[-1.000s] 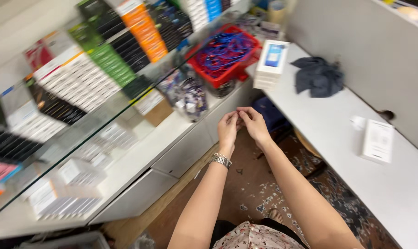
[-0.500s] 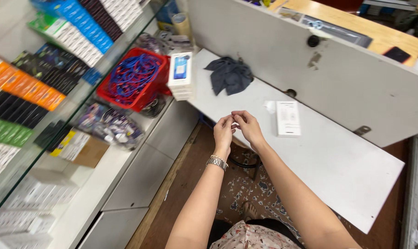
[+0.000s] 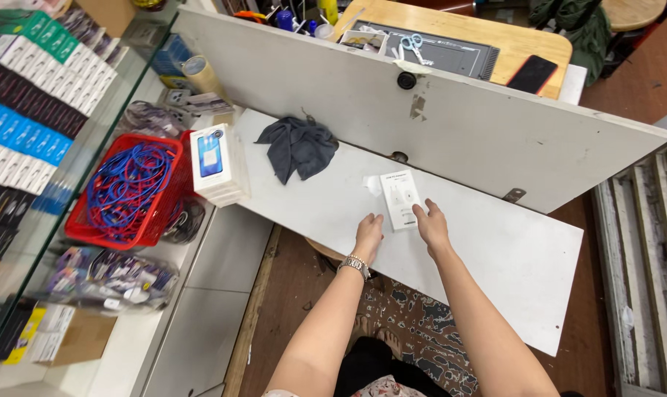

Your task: The person wipes the surfaces of several small electronics boxes with a dark cloth, then places them on a glass shelf. The person handles Samsung earphone boxes and Vivo phone boxes, wiping each one individually before stacking them.

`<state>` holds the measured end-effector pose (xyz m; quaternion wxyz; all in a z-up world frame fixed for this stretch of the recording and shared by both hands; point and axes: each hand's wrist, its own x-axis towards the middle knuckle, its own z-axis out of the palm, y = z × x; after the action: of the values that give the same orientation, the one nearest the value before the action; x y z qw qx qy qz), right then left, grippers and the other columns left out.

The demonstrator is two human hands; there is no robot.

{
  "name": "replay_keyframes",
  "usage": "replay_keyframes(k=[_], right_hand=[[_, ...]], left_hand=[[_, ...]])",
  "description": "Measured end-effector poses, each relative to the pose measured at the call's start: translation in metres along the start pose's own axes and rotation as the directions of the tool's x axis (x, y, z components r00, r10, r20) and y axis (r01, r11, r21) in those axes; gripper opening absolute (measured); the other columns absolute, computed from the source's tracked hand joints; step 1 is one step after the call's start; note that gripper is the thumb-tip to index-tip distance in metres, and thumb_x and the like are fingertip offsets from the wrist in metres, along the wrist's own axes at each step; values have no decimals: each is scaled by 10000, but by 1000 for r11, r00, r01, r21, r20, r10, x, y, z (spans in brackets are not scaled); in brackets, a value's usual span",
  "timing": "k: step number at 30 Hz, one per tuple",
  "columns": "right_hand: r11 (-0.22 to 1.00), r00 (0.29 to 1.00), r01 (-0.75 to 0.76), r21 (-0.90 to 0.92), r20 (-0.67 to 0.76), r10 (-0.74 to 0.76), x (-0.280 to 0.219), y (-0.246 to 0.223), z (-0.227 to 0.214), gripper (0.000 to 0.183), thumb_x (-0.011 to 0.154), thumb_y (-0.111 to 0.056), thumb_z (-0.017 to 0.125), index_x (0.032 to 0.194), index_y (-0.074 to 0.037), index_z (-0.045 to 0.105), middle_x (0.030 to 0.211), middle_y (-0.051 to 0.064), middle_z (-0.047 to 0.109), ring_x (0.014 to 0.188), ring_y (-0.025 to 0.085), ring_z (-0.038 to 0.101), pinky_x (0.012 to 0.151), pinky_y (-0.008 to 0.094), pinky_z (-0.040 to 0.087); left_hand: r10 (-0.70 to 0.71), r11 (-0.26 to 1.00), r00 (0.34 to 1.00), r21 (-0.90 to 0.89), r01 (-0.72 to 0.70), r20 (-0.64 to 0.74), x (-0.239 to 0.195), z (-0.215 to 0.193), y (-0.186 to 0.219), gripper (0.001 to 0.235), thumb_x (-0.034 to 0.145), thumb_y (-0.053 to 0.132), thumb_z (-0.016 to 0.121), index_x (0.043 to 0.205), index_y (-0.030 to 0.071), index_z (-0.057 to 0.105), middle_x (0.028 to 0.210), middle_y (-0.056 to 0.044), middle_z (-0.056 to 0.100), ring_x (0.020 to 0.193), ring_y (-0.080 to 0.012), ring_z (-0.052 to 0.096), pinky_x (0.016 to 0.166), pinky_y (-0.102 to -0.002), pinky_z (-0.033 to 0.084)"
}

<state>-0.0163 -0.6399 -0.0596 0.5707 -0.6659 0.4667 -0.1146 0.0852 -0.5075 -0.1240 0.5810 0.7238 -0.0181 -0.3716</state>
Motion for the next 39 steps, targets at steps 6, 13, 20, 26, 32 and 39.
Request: replay_keyframes(k=[6,13,20,26,32,39], right_hand=[[992,997,-76,-101,-13,75,40,49,10,752,944,-364,631,1535,30,383,1514,278,476,1399,374,484,1115,405,415],[982,998,-56,-179,-9,55,51,73,15,731,936,-375,639,1483,72,451,1410,291,582,1290,379,592,1065,400,467],[986,990,-141,89,-11,143,17,27,4,443,958,-203,600,1310,67,592,1198,189,690,975,282,716,829,353,610],[983,990,-47,176,138,23,-11,1,13,391,994,-140,580,1290,114,554,1223,207,653,983,256,702,824,331,629],[976,952,57,210,282,-116,-48,-11,61,472,962,-79,577,1395,84,487,1321,183,602,1134,243,636,875,341,598],[979,845,120,163,502,-187,-111,-33,137,543,937,-41,589,1451,75,456,1362,164,603,1154,238,643,903,337,581]], left_hand=[[-13,1000,996,-8,14,89,44,19,-35,651,1040,308,520,1536,-76,347,1580,-253,421,1436,-317,440,1145,-380,384],[-35,998,994,48,30,108,39,30,-35,538,1019,297,557,1434,-44,534,1416,-196,618,1249,-274,602,1033,-392,481],[17,992,999,-125,-22,-38,10,14,12,268,964,178,641,1147,-13,599,1157,-146,671,1014,-236,694,823,-374,631],[99,931,989,-341,-132,-111,-39,-16,39,264,991,155,639,1140,-38,537,1152,-180,664,1023,-236,701,842,-342,642],[107,902,969,-389,-188,-221,-86,-76,22,415,996,155,568,1390,65,474,1232,-158,657,1019,-215,660,851,-351,587],[133,900,888,-321,-294,-439,-147,-157,-11,394,1035,151,517,1412,63,591,1229,-81,704,1051,-161,681,853,-295,571]])
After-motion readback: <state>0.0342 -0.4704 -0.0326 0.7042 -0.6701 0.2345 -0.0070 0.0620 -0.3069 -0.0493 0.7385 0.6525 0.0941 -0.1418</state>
